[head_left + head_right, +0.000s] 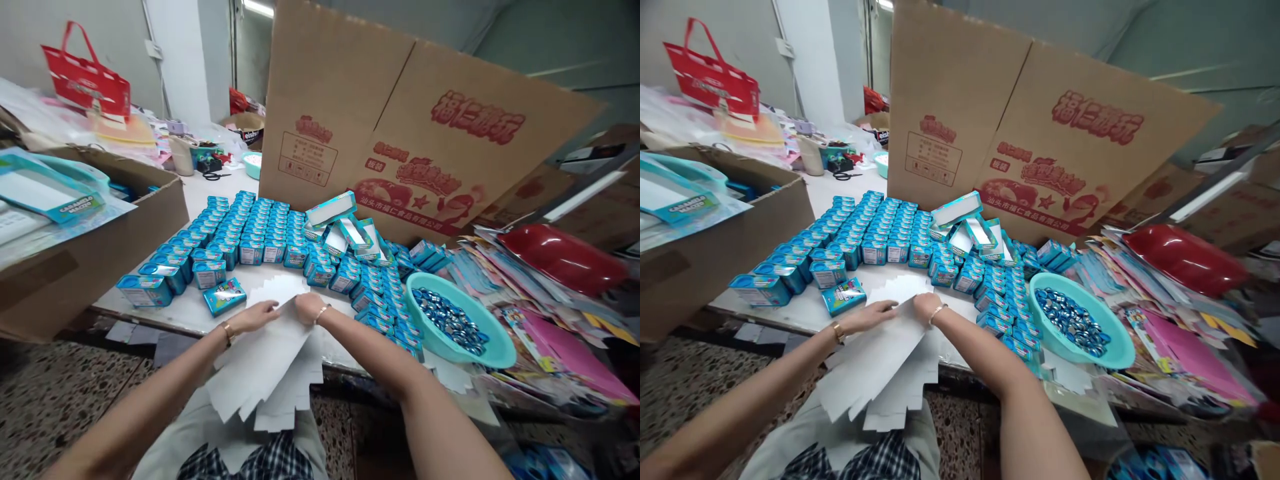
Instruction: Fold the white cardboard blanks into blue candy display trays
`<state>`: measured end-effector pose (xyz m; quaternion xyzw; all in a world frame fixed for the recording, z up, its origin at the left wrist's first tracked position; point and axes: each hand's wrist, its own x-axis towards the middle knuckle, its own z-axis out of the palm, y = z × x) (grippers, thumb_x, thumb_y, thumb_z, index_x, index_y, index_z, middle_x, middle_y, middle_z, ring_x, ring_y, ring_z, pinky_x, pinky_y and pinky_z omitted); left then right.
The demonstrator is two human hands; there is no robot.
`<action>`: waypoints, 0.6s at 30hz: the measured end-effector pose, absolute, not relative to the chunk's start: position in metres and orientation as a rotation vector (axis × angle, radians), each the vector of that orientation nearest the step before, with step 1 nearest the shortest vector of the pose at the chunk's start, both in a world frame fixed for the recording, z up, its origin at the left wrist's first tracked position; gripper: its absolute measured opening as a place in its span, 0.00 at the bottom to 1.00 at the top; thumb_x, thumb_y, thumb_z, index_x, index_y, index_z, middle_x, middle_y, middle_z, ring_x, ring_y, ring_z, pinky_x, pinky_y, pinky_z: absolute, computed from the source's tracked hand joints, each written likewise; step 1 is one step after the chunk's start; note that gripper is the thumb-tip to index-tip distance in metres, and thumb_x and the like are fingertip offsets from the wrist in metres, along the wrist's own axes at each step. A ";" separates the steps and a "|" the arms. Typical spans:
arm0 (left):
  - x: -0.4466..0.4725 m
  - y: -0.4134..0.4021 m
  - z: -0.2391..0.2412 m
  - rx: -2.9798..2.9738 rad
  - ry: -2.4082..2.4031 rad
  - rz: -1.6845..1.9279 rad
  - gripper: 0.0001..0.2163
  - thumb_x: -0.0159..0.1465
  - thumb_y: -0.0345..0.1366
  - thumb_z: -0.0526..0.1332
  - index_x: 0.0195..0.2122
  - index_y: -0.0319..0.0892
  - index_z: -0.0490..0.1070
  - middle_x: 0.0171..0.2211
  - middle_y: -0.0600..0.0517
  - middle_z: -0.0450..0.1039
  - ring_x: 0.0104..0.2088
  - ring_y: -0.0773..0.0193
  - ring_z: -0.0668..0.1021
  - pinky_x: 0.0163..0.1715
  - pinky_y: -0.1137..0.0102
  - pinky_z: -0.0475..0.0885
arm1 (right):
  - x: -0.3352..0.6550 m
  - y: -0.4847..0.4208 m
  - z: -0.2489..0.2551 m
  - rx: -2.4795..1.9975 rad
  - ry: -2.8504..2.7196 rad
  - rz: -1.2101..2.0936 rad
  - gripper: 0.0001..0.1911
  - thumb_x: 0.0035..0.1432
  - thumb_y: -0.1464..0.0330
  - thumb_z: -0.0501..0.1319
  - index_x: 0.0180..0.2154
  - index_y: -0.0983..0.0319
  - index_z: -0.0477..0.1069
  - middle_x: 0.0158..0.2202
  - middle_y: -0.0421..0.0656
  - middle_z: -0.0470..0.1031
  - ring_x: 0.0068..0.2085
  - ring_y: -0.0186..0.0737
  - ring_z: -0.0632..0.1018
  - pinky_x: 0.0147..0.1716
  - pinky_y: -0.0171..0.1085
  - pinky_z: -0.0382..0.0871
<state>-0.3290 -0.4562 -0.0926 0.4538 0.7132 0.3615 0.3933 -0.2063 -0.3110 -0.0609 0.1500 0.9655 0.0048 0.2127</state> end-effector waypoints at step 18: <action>-0.321 -0.501 -0.100 1.861 2.231 0.175 0.12 0.64 0.35 0.48 0.43 0.41 0.67 0.37 0.43 0.70 0.33 0.55 0.75 0.32 0.63 0.67 | -0.195 -0.311 -0.065 -0.177 2.841 0.132 0.12 0.62 0.64 0.53 0.44 0.59 0.70 0.38 0.48 0.77 0.38 0.45 0.77 0.34 0.37 0.63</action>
